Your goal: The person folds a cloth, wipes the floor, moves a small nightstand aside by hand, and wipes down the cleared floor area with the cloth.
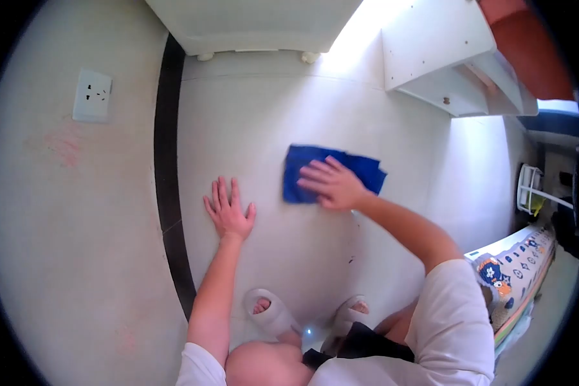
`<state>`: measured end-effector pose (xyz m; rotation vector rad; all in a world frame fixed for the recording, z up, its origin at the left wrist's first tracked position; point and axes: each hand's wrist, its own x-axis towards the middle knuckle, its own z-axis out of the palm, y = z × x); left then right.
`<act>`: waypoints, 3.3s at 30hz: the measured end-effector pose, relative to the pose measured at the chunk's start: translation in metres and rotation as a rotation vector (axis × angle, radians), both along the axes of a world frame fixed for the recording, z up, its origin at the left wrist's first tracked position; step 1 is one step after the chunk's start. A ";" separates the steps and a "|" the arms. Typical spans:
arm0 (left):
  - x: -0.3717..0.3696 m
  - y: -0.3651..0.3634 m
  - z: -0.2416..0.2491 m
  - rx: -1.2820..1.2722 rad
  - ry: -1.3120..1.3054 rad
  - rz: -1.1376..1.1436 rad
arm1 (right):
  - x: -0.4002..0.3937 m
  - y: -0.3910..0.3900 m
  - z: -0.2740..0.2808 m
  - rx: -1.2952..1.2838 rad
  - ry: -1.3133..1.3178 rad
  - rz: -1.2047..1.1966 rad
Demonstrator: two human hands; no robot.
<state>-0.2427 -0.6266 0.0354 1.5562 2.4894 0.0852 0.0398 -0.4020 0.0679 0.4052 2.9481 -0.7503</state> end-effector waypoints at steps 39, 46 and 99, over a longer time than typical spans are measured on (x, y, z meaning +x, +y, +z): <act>0.185 -0.120 0.001 -0.289 -0.220 0.364 | 0.166 0.026 -0.014 0.362 0.014 -0.598; 0.181 -0.115 0.010 -0.331 -0.322 0.391 | 0.248 0.013 -0.017 0.384 -0.064 -0.661; 0.133 -0.259 -0.027 0.070 0.151 0.529 | 0.262 -0.192 -0.045 0.451 -0.214 -1.199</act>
